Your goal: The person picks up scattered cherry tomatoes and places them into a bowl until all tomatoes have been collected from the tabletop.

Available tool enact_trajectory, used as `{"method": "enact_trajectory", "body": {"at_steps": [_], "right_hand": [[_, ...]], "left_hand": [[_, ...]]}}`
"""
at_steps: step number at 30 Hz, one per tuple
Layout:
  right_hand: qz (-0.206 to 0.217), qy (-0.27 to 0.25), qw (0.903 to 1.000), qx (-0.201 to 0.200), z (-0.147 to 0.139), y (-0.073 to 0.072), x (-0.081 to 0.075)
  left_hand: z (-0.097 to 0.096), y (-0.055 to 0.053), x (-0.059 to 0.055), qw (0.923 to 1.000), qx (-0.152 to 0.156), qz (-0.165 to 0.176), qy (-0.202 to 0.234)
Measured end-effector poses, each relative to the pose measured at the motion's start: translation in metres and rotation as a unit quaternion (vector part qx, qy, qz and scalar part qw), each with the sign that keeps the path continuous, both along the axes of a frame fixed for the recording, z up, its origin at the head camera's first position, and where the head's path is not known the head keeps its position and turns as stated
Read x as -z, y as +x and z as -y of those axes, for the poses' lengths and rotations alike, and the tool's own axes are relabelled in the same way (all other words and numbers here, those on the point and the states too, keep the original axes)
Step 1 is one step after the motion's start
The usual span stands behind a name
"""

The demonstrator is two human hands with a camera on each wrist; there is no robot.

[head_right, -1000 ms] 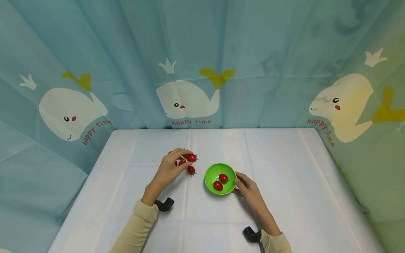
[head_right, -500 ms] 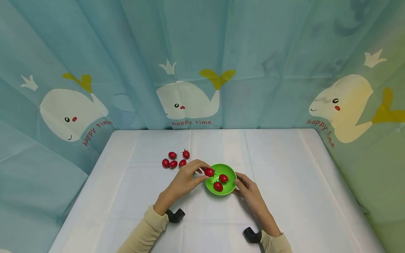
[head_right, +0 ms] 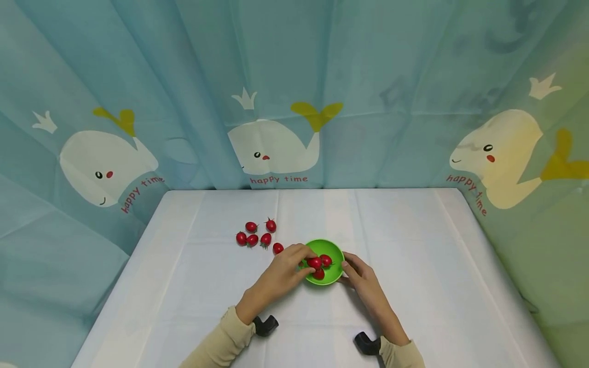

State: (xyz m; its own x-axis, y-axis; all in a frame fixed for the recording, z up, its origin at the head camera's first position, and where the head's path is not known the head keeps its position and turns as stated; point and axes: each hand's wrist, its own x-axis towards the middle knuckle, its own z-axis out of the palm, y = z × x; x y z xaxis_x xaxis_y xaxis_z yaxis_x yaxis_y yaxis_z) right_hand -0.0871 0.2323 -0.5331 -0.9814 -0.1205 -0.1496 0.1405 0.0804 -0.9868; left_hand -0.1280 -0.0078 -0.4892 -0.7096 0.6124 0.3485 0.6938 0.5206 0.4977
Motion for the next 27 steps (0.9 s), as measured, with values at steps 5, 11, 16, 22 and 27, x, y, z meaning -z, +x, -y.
{"method": "enact_trajectory", "body": {"at_steps": [5, 11, 16, 22, 27], "right_hand": [[0.008, 0.005, 0.9999, 0.004, 0.001, 0.0, 0.001], [0.014, 0.004, 0.9999, 0.008, 0.001, 0.001, 0.001], [0.018, -0.003, 0.9998, 0.006, 0.001, 0.002, 0.002], [0.01, -0.005, 0.9999, 0.005, 0.002, 0.002, 0.001], [0.005, -0.001, 1.0, 0.005, 0.001, 0.002, 0.001]], "left_hand": [[-0.001, 0.002, 0.001, 0.9994, -0.024, -0.017, -0.019], [-0.002, 0.005, 0.004, 0.9948, -0.049, -0.069, -0.057], [-0.006, 0.009, 0.007, 0.985, -0.069, -0.127, -0.095], [-0.014, 0.011, 0.005, 0.9702, -0.09, -0.175, -0.141], [-0.019, 0.011, 0.0, 0.9613, -0.093, -0.177, -0.19]]}}
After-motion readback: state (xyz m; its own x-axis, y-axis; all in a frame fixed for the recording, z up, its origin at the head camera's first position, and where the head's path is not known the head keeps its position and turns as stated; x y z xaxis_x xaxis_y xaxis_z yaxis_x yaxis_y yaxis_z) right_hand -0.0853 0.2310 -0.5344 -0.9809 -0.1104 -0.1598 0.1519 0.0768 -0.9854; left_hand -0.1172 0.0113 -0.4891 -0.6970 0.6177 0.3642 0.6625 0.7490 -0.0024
